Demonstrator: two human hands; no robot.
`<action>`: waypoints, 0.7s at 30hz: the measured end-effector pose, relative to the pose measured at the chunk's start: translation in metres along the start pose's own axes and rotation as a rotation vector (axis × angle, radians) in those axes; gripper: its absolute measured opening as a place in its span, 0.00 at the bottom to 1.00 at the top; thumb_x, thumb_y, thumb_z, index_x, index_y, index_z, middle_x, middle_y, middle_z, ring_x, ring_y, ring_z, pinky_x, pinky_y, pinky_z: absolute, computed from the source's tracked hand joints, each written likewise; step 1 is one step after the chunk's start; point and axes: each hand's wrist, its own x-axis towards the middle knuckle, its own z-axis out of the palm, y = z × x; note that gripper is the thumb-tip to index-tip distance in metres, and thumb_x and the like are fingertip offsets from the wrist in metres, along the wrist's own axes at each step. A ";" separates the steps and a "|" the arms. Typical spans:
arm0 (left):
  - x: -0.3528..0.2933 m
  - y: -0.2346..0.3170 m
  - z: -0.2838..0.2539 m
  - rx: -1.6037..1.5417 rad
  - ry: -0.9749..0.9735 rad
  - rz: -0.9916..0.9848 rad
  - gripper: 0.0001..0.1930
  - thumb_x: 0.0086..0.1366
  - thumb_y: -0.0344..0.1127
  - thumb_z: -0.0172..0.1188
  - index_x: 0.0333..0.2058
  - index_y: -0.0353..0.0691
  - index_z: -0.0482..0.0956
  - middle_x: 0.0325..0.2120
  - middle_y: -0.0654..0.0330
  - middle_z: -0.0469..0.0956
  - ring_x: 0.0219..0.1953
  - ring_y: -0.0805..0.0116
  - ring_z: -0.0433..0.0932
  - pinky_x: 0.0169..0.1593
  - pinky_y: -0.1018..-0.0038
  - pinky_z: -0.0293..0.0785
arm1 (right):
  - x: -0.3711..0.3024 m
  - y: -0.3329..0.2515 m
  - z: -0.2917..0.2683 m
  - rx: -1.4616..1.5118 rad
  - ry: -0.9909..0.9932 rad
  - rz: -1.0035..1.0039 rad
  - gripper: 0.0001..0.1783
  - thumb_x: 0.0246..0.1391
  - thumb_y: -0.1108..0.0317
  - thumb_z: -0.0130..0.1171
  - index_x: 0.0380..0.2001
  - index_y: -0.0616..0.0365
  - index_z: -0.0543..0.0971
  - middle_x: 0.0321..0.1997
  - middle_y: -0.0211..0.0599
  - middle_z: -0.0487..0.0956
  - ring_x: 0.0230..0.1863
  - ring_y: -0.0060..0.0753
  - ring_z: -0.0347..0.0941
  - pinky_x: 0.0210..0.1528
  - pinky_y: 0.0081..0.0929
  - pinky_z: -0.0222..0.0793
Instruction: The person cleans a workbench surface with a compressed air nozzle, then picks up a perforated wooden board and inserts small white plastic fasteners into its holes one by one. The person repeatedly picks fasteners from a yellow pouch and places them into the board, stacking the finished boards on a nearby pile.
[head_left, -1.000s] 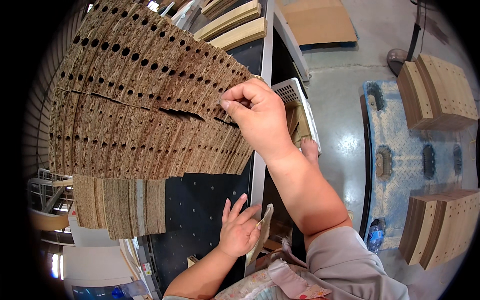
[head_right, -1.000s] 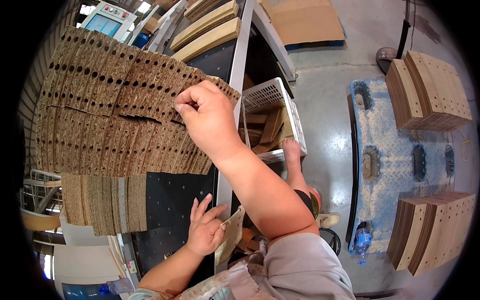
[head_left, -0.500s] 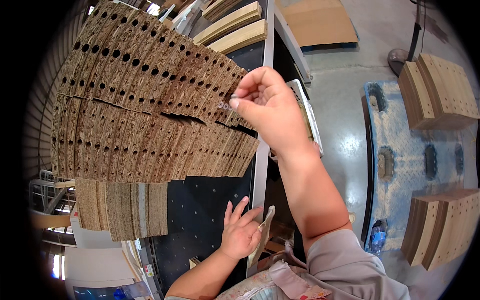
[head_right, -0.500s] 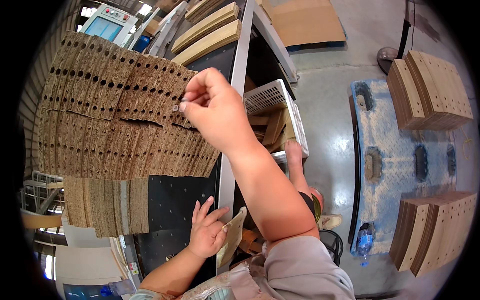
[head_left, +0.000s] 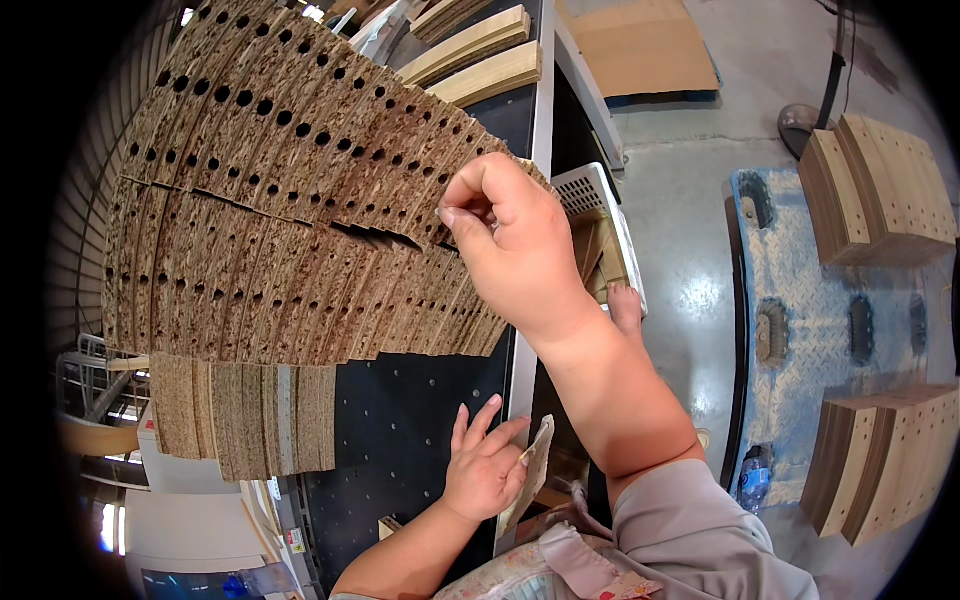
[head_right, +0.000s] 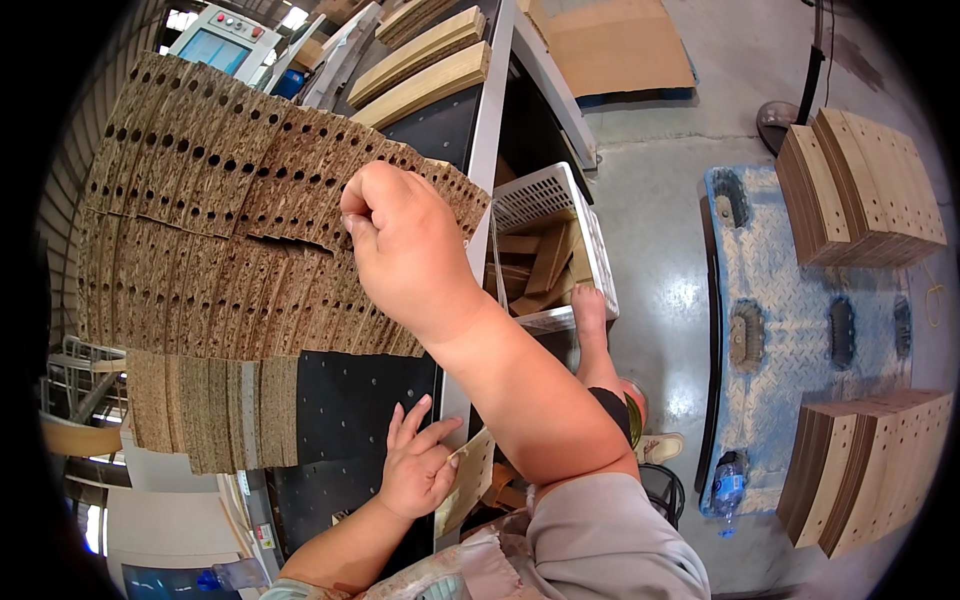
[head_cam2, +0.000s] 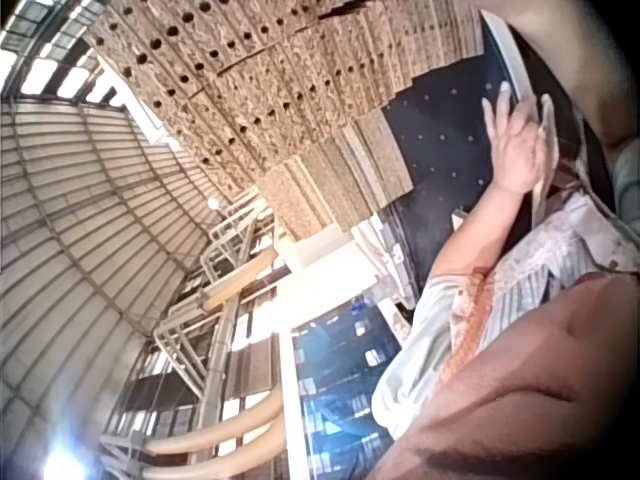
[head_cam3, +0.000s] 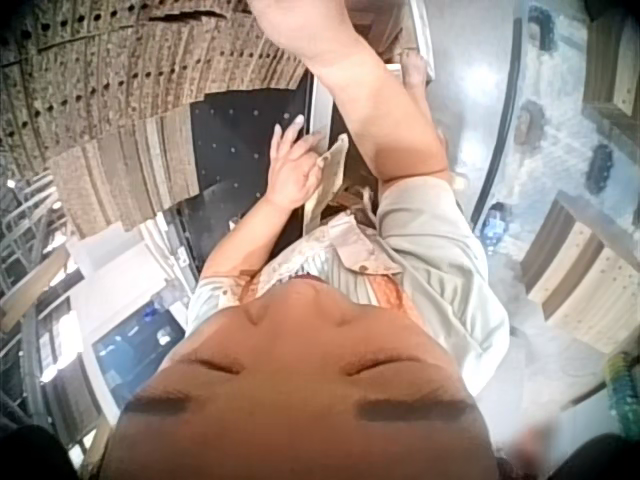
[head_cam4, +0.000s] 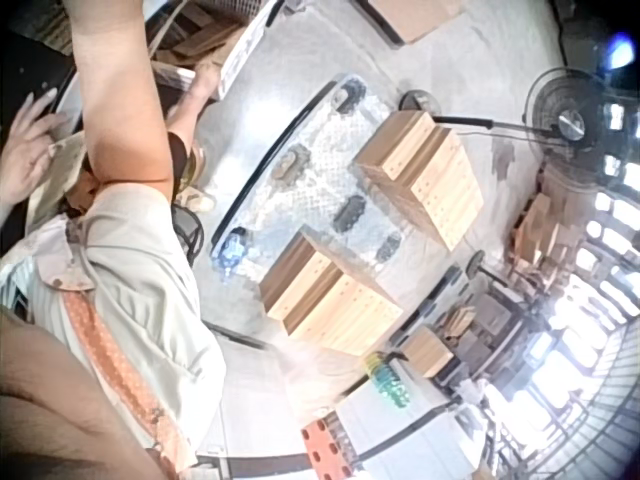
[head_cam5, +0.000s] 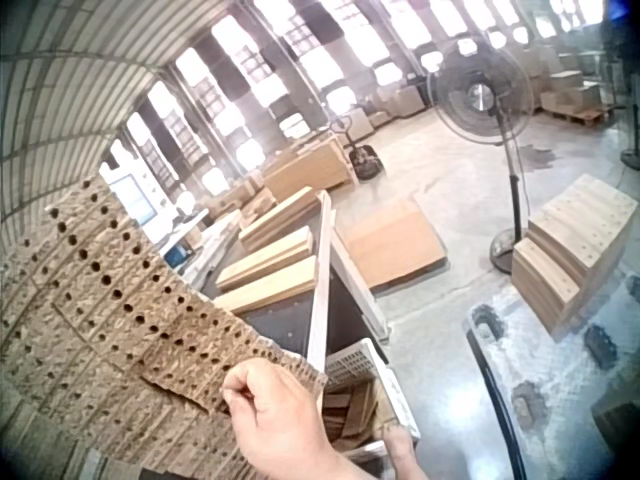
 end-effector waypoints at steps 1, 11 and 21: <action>0.000 0.000 0.000 0.000 -0.001 -0.002 0.05 0.53 0.32 0.57 0.20 0.40 0.75 0.48 0.61 0.74 0.62 0.48 0.58 0.64 0.46 0.43 | 0.000 -0.001 0.001 -0.033 0.014 -0.036 0.09 0.42 0.83 0.54 0.25 0.60 0.67 0.24 0.40 0.71 0.31 0.45 0.70 0.35 0.35 0.66; 0.000 -0.001 0.000 -0.003 -0.005 0.000 0.05 0.53 0.33 0.57 0.21 0.40 0.76 0.49 0.61 0.74 0.62 0.48 0.58 0.64 0.46 0.43 | 0.000 -0.009 -0.003 -0.118 0.088 0.110 0.15 0.41 0.83 0.58 0.33 0.60 0.66 0.35 0.42 0.69 0.31 0.43 0.70 0.35 0.35 0.68; -0.001 -0.002 0.001 -0.016 0.000 0.000 0.05 0.52 0.33 0.57 0.21 0.40 0.76 0.49 0.62 0.74 0.63 0.49 0.57 0.64 0.46 0.42 | 0.004 0.000 0.001 0.395 -0.023 0.069 0.13 0.46 0.85 0.54 0.33 0.59 0.67 0.34 0.30 0.67 0.33 0.19 0.66 0.37 0.18 0.66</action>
